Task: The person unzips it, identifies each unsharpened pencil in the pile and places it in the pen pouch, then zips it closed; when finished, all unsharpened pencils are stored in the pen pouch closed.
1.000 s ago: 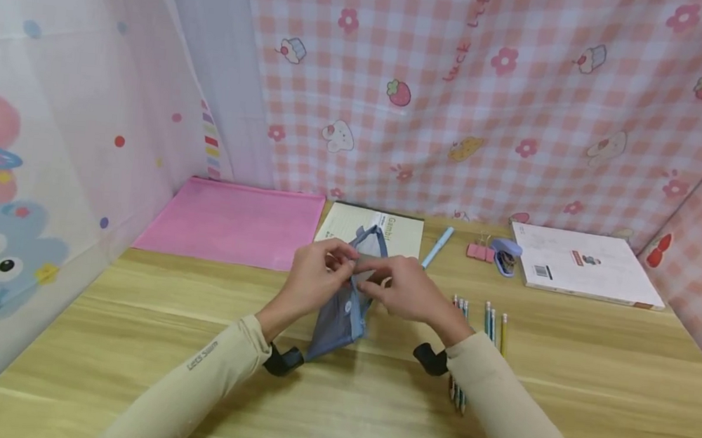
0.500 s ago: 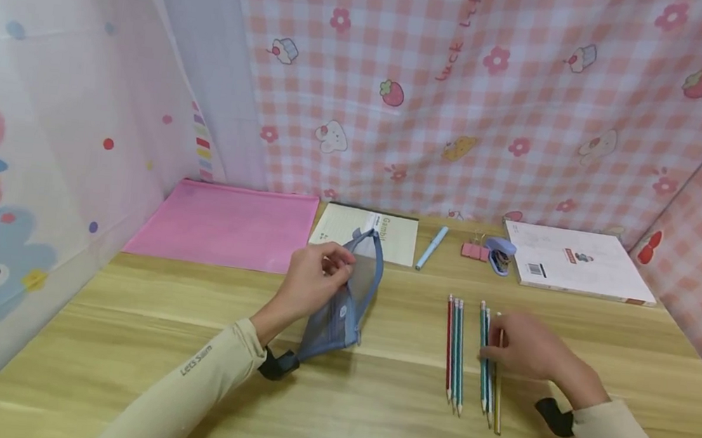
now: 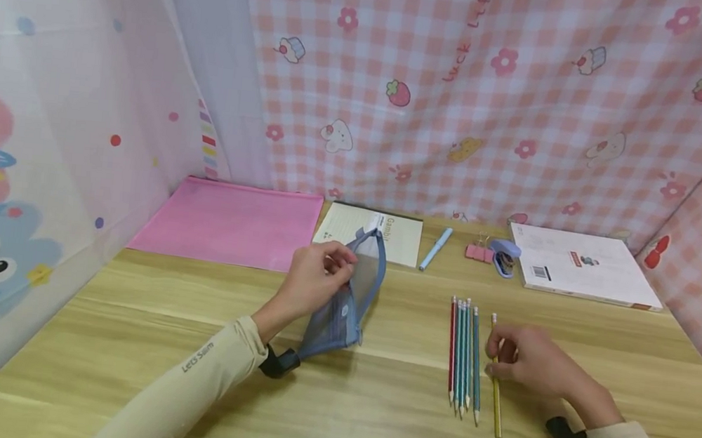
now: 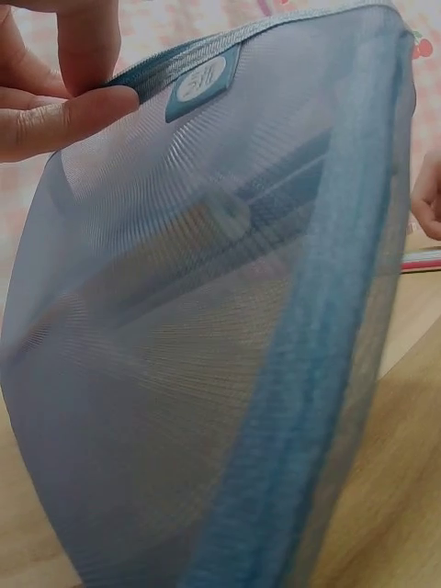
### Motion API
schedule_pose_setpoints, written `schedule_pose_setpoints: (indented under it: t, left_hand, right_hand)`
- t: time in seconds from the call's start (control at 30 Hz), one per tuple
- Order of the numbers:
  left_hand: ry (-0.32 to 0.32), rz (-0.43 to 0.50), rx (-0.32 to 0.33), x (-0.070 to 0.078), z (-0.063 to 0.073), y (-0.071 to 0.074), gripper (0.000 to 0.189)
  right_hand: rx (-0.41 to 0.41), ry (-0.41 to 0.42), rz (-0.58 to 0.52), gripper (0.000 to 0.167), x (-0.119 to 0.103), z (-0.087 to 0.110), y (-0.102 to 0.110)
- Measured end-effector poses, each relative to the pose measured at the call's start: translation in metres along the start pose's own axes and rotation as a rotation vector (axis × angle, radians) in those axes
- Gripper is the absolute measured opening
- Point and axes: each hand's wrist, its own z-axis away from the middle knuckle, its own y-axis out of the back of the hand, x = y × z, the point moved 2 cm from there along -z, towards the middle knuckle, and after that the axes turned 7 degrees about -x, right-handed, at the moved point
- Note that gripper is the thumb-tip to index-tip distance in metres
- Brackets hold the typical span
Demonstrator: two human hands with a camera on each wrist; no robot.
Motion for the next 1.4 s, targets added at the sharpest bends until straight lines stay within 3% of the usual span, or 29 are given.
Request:
schedule_pose_setpoints:
  t: [0.2, 0.4, 0.5, 0.6, 0.77, 0.9, 1.07, 1.23, 1.3, 1.4]
  left_hand:
    - [0.023, 0.016, -0.015, -0.001, 0.002, -0.002, 0.011]
    - [0.009, 0.009, -0.009, 0.000, 0.001, 0.000, 0.011]
    - [-0.003, 0.007, -0.012, 0.001, 0.002, -0.001, 0.010]
    - [-0.011, 0.004, -0.018, 0.001, 0.002, -0.002, 0.010]
    - [-0.016, 0.005, -0.013, 0.003, 0.002, -0.004, 0.010]
    - [-0.024, 0.008, -0.013, 0.005, 0.002, -0.006, 0.010]
    - [-0.017, 0.012, -0.018, 0.006, 0.002, -0.007, 0.010]
    - [-0.035, 0.016, -0.017, 0.005, 0.001, -0.008, 0.009]
    - [-0.048, 0.018, -0.021, 0.005, 0.001, -0.009, 0.009]
    - [-0.062, 0.008, -0.029, 0.006, 0.000, -0.011, 0.009]
  right_hand:
    - [-0.029, -0.077, 0.023, 0.016, 0.000, 0.001, 0.001]
    - [0.008, -0.173, 0.065, 0.015, -0.001, 0.000, 0.006]
    - [0.031, -0.177, 0.013, 0.015, -0.003, -0.002, 0.011]
    - [0.034, -0.108, -0.130, 0.017, -0.014, -0.010, 0.019]
    - [0.038, 0.031, -0.340, 0.019, -0.053, -0.040, 0.032]
    - [0.115, 0.086, -0.495, 0.020, -0.086, -0.072, 0.034]
    - [0.241, 0.115, -0.664, 0.024, -0.113, -0.108, 0.021]
    - [0.407, 0.046, -0.713, 0.023, -0.118, -0.132, 0.004]
    - [0.415, 0.008, -0.694, 0.021, -0.118, -0.138, -0.003]
    - [0.354, -0.026, -0.571, 0.015, -0.121, -0.141, -0.011]
